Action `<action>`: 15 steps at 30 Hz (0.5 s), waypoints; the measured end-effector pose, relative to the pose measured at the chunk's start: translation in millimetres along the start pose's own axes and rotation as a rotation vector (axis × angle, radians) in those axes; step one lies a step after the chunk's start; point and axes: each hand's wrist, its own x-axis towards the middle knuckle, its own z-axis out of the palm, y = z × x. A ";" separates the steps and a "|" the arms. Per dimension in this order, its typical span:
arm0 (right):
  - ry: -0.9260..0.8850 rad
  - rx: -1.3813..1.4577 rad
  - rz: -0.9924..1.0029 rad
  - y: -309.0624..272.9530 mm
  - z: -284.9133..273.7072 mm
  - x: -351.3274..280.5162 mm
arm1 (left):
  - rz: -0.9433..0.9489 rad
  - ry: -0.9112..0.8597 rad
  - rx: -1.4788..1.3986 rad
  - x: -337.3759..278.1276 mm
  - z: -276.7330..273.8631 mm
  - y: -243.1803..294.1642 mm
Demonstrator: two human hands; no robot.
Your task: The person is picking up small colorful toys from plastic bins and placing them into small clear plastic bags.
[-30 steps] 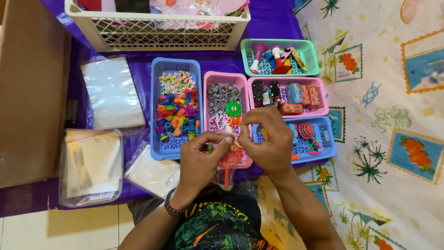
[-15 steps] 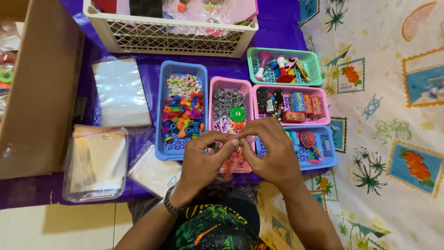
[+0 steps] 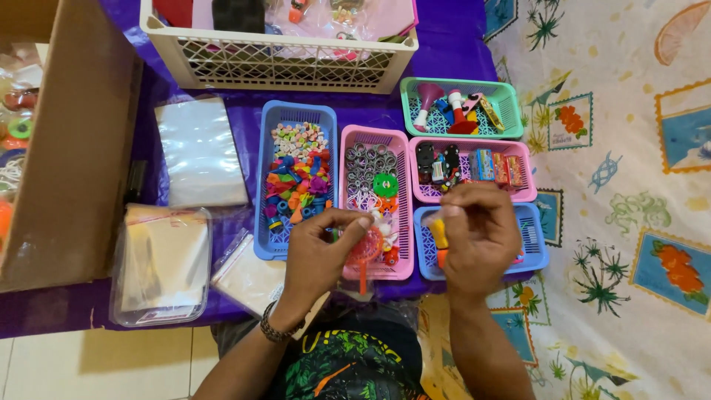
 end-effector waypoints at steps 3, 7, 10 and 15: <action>-0.010 -0.111 0.072 -46.4 0.0 -14.1 | -0.008 -0.058 0.016 7.7 -12.9 -0.8; -0.219 -0.129 0.024 -44.7 -8.4 -62.9 | 0.050 -0.025 -0.090 10.6 -17.2 -5.3; -0.548 -0.229 0.145 -38.1 -9.5 -90.0 | 0.150 -0.013 -0.185 11.4 -19.0 -4.8; -0.894 -0.373 0.220 -26.7 -19.9 -76.2 | 0.092 -0.020 -0.176 6.8 -19.8 -0.1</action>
